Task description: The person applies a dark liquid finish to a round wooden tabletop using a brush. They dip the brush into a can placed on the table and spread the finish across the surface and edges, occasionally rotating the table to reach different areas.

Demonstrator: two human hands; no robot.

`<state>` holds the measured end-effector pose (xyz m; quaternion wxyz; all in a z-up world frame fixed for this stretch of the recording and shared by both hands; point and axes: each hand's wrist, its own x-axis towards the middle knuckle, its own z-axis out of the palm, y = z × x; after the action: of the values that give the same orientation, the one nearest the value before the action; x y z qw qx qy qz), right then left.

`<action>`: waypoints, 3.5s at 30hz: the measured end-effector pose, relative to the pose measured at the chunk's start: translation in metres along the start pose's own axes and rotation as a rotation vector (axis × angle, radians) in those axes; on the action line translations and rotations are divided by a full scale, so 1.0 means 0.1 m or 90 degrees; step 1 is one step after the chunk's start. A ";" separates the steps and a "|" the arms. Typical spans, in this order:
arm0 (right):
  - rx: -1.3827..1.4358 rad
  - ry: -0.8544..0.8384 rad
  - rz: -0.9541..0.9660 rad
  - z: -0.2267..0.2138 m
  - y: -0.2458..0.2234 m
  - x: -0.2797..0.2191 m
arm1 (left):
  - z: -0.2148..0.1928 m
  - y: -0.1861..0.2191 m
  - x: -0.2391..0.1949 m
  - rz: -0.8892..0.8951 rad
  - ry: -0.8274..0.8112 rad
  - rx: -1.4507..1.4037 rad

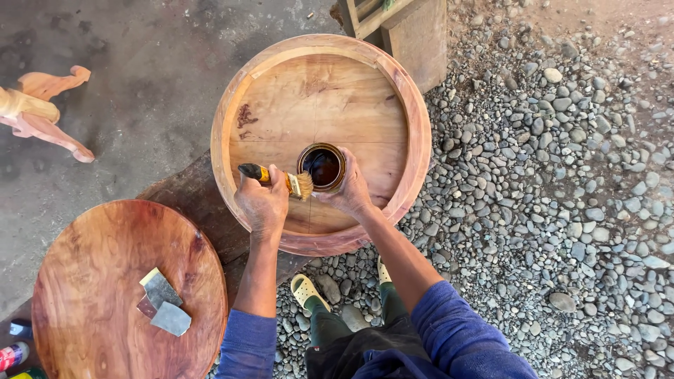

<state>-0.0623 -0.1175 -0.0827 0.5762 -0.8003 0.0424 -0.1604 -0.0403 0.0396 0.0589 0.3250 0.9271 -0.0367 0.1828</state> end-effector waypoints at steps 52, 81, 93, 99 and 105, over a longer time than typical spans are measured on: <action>0.045 0.035 0.156 -0.77 0.09 -1.07 | -0.11 -0.58 -2.35 -0.056 -0.101 -0.370; -0.250 0.005 0.597 -1.85 1.38 -4.70 | 0.23 -1.01 -2.68 0.161 -0.002 -0.422; -0.261 -0.060 0.643 -2.91 2.11 -4.48 | 0.34 -1.03 -2.82 0.065 0.149 -0.164; -0.249 -0.082 0.626 -3.34 2.22 -4.26 | 1.35 -0.15 -3.27 0.141 0.060 -0.196; -0.252 -0.092 0.661 -3.52 2.11 -4.02 | 1.24 0.13 -3.04 0.229 -0.150 -0.116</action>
<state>-0.5251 -0.4058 -0.2641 0.4199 -0.7760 0.4207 0.2111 -0.2860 -0.0625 -0.1335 0.3632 0.8874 -0.2555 0.1241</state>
